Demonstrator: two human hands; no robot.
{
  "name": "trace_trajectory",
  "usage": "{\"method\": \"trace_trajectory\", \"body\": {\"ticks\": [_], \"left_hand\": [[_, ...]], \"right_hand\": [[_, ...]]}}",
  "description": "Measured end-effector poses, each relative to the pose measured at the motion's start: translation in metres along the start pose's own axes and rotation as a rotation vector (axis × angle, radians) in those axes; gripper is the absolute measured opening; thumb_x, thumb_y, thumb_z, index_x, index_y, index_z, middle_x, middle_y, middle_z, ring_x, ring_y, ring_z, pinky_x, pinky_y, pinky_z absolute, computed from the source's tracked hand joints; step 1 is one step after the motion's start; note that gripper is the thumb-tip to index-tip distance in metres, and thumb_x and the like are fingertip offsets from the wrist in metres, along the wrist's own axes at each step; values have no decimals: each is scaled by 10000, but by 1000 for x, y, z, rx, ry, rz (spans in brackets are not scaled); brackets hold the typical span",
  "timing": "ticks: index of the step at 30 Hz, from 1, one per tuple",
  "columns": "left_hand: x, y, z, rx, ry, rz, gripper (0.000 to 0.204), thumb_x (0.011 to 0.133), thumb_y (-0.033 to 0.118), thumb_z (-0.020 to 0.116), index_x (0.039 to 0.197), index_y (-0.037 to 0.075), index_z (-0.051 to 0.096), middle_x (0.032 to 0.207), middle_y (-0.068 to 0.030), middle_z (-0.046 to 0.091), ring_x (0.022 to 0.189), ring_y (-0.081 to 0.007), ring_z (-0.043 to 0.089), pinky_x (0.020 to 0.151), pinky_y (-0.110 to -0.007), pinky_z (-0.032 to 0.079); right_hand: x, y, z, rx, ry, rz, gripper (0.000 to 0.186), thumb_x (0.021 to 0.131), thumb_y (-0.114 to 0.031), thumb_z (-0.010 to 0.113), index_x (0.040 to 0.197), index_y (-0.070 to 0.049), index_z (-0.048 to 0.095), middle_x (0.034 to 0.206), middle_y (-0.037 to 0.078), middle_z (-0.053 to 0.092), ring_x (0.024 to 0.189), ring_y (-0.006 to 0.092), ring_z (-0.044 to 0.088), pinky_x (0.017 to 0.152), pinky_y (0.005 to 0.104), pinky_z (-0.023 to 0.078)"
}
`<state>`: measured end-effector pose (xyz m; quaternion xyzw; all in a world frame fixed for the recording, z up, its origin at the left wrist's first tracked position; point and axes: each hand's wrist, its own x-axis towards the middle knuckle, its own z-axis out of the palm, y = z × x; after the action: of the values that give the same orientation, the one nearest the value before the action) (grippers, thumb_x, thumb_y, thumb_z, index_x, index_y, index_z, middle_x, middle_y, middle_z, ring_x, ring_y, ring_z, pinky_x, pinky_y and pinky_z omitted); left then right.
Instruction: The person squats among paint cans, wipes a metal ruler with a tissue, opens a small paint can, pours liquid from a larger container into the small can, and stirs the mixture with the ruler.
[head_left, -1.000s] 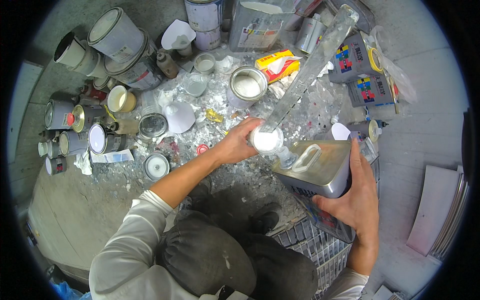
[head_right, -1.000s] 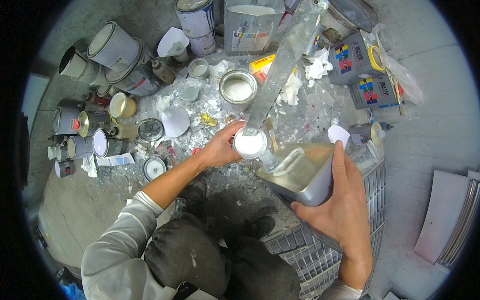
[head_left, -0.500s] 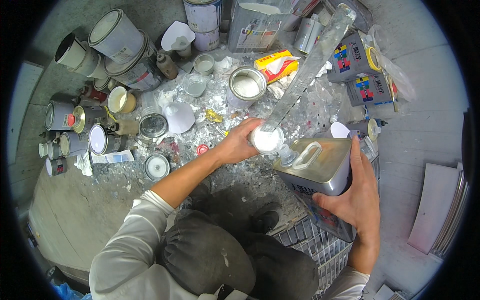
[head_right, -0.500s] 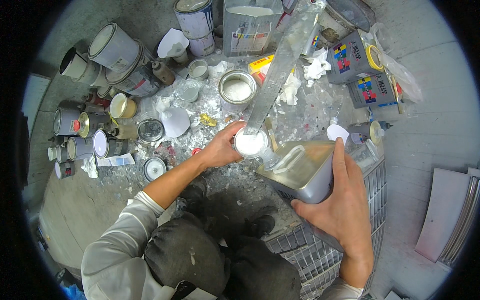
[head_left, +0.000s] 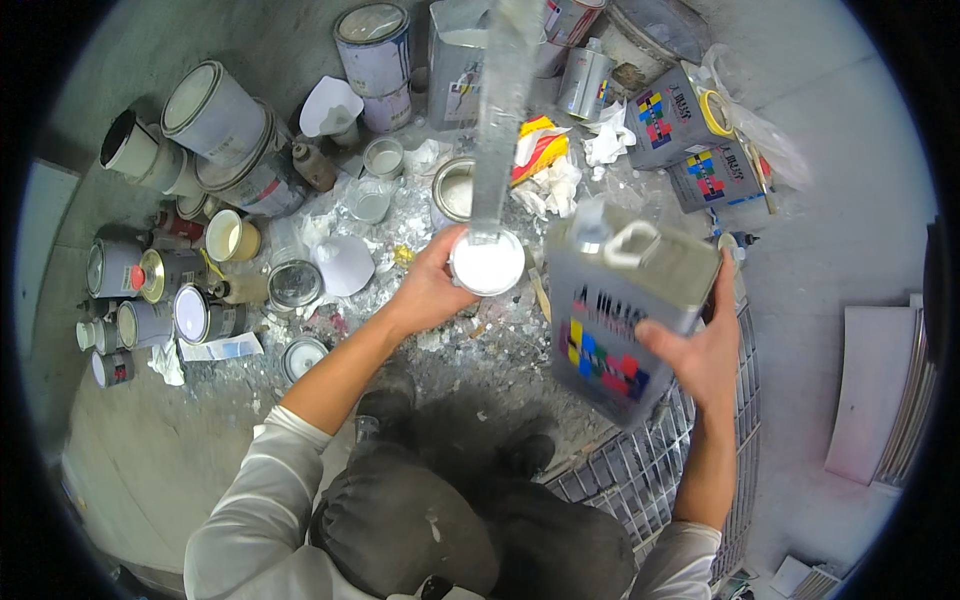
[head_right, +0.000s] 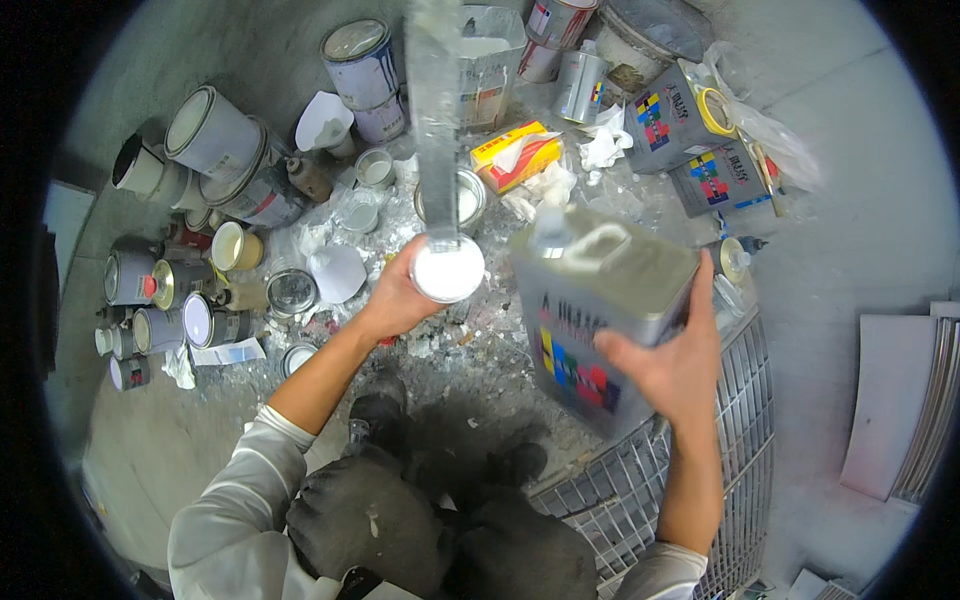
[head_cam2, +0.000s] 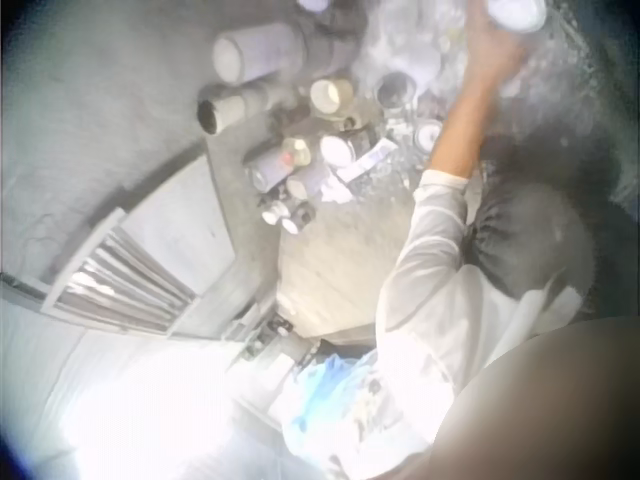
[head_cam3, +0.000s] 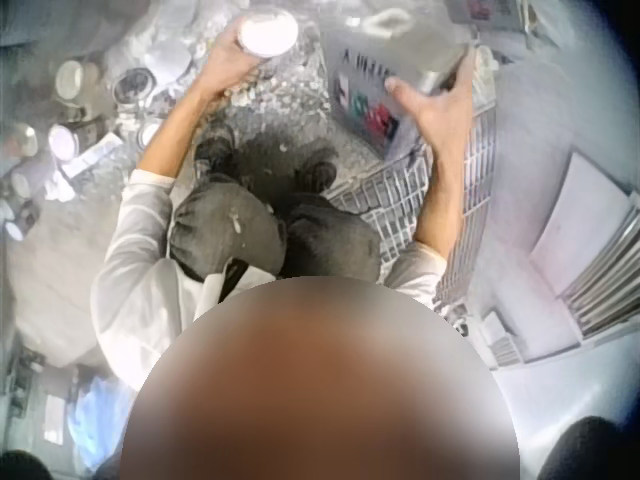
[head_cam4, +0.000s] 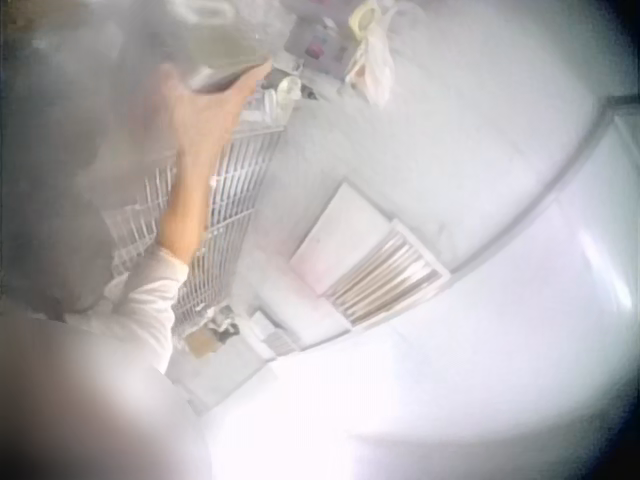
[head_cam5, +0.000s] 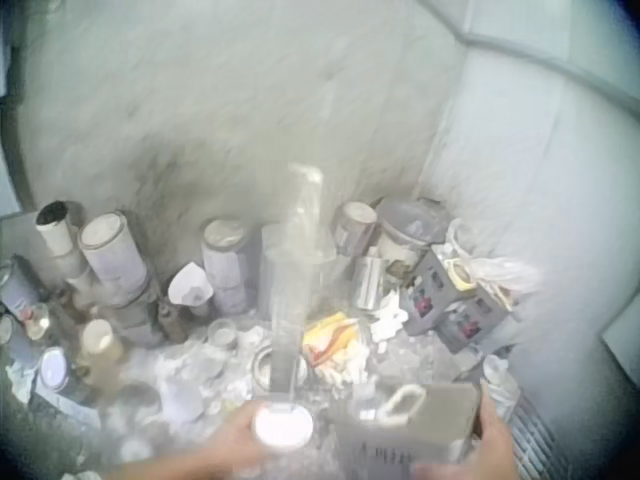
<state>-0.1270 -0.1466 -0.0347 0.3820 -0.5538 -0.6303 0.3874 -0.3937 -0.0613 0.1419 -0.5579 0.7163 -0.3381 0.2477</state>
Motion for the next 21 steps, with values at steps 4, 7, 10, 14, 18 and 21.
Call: {"method": "trace_trajectory", "body": {"ticks": [4, 7, 10, 14, 18, 21], "left_hand": [[5, 15, -14, 58, 31, 36, 706, 705, 24, 830, 1323, 57, 491, 1223, -54, 598, 1135, -140, 572, 987, -308, 464], [1, 20, -17, 45, 30, 54, 707, 706, 23, 828, 1327, 58, 491, 1226, -52, 596, 1137, -145, 573, 995, -308, 457], [-4, 22, -18, 96, -2, -2, 711, 706, 25, 829, 1330, 58, 490, 1227, -52, 591, 1145, -150, 568, 998, -307, 453], [-7, 20, -17, 67, -68, -41, 719, 702, 63, 843, 1330, 58, 495, 1252, -65, 547, 1174, -162, 545, 1007, -316, 445], [-4, 15, -13, 101, -131, -55, 746, 691, 66, 853, 1347, 72, 496, 1275, -78, 521, 1194, -180, 528, 1020, -322, 438], [0, 9, -5, 87, -139, -27, 732, 695, 57, 845, 1341, 65, 501, 1276, -78, 517, 1188, -183, 529, 1014, -318, 439]], "right_hand": [[49, 40, 23, 130, 306, 67, 1229, 588, -294, 909, 1479, 107, 162, 1368, 230, 474, 1239, 289, 486, 1052, 347, 373], [90, 64, 49, 123, 543, 70, 1147, 614, -265, 903, 1453, 102, 213, 1342, 209, 487, 1205, 275, 497, 1042, 340, 371], [122, 82, 77, 151, 680, 14, 1153, 631, -260, 899, 1450, 94, 170, 1343, 228, 456, 1215, 291, 482, 1049, 350, 362], [143, 102, 109, 177, 768, -40, 1111, 623, -195, 904, 1399, 100, 166, 1329, 238, 440, 1255, 320, 448, 1077, 392, 344], [138, 125, 118, 218, 780, 8, 1100, 640, -189, 898, 1407, 104, 166, 1344, 246, 428, 1259, 328, 447, 1088, 396, 338], [125, 132, 113, 246, 669, 12, 1086, 674, -221, 886, 1429, 97, 173, 1386, 255, 395, 1275, 332, 434, 1099, 405, 327]]}}
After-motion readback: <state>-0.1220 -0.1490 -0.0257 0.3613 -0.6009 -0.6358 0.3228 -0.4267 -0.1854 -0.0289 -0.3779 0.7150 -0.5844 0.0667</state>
